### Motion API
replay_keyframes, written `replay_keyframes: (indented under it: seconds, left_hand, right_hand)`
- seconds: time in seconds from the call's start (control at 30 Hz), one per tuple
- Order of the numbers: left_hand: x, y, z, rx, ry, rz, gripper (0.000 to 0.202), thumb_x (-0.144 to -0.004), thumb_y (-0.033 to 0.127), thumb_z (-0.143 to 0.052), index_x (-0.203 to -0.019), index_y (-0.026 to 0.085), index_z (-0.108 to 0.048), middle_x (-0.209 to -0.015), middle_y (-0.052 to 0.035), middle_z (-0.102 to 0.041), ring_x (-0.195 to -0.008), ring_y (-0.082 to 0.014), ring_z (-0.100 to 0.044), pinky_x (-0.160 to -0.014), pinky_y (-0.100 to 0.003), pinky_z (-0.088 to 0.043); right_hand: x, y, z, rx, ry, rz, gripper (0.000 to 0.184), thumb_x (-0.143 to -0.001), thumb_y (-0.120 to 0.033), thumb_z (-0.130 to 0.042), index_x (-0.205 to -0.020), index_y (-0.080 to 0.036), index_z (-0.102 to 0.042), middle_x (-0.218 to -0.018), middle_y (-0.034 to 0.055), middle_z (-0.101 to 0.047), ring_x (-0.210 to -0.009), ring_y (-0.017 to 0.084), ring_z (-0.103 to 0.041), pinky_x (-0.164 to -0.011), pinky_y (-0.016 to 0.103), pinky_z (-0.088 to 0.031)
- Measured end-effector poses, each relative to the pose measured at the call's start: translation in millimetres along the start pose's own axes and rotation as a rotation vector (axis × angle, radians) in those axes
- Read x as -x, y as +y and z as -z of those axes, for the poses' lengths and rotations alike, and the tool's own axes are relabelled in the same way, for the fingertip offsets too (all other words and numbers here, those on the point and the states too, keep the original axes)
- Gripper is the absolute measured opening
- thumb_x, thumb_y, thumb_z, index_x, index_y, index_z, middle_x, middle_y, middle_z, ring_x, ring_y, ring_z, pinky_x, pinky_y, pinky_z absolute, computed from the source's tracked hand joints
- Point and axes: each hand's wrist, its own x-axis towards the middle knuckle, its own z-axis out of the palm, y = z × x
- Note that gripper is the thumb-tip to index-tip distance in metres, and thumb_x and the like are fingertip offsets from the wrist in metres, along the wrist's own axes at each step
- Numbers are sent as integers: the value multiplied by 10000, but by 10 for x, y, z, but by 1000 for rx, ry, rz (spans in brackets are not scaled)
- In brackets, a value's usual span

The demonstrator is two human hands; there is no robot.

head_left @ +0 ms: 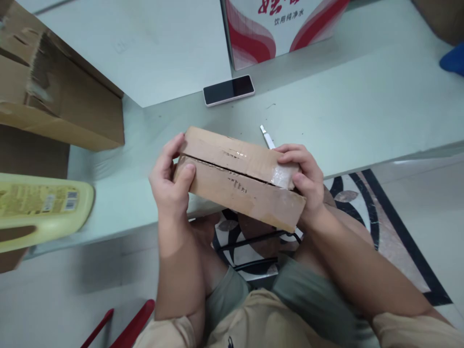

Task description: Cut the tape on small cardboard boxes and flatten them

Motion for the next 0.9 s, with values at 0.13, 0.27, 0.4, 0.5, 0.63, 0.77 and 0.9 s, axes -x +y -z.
replay_keyframes:
  seconds: [0.13, 0.27, 0.4, 0.5, 0.63, 0.77, 0.9]
  left_hand:
    - [13, 18, -14, 42, -15, 39, 438, -852, 516, -762, -1259, 354, -762, -1404, -13, -712, -1388, -301, -609, -1225, -472, -463]
    - [18, 27, -60, 175, -8, 164, 528, -790, 551, -802, -1264, 324, -747, -1420, -41, -696, -1372, -333, -621, -1191, -491, -501]
    - [11, 46, -96, 217, -1, 218, 560, -732, 570, -838, -1206, 280, -771, -1393, -62, -712, -1415, -360, -580, -1236, -527, -446]
    - [0, 92, -152, 250, 65, 214, 455, -687, 492, -871, -1086, 279, -815, -1339, -28, -745, -1429, -343, -564, -1272, -532, -388]
    - [-36, 125, -210, 318, 169, 304, 383, -657, 325, -792, -1032, 246, -819, -1136, -5, -802, -1147, -250, -709, -1138, -452, -507]
    - [-149, -26, -84, 375, 349, 355, 321, -698, 305, -646, -969, 177, -761, -965, -21, -788, -941, -188, -716, -979, -388, -569]
    - [-229, -167, 43, 471, 401, 579, 272, -885, 421, -488, -930, 237, -683, -1012, -17, -781, -1156, -223, -705, -935, -389, -600]
  right_hand:
    - [41, 26, -41, -38, 55, -39, 410, -940, -628, -493, -1210, -337, -599, -1189, 67, -640, -1128, 294, -628, -989, 495, -533]
    - [53, 33, -52, -62, 33, -27, 424, -961, -635, -432, -1251, -358, -570, -1204, 65, -609, -1186, 303, -604, -1007, 504, -531]
    - [-20, 6, -18, 43, 55, -37, 411, -952, -628, -491, -1214, -322, -573, -1167, 54, -617, -1155, 290, -606, -1003, 492, -533]
    - [-80, 6, -4, 83, 62, -55, 433, -953, -653, -487, -1206, -308, -549, -1193, 50, -621, -1136, 274, -619, -1016, 484, -530]
    - [-98, 73, 1, 34, 88, -116, 508, -974, -697, -359, -1305, -323, -450, -1278, 69, -613, -1204, 265, -622, -1066, 476, -514]
    - [-105, 183, 32, 61, 120, -247, 451, -984, -619, -406, -1279, -287, -482, -1296, 78, -639, -1284, 264, -598, -1111, 482, -476]
    - [-119, 204, -14, 15, -111, -422, 502, -991, -650, -394, -1167, -239, -623, -1282, 97, -701, -1242, 287, -642, -1120, 523, -473]
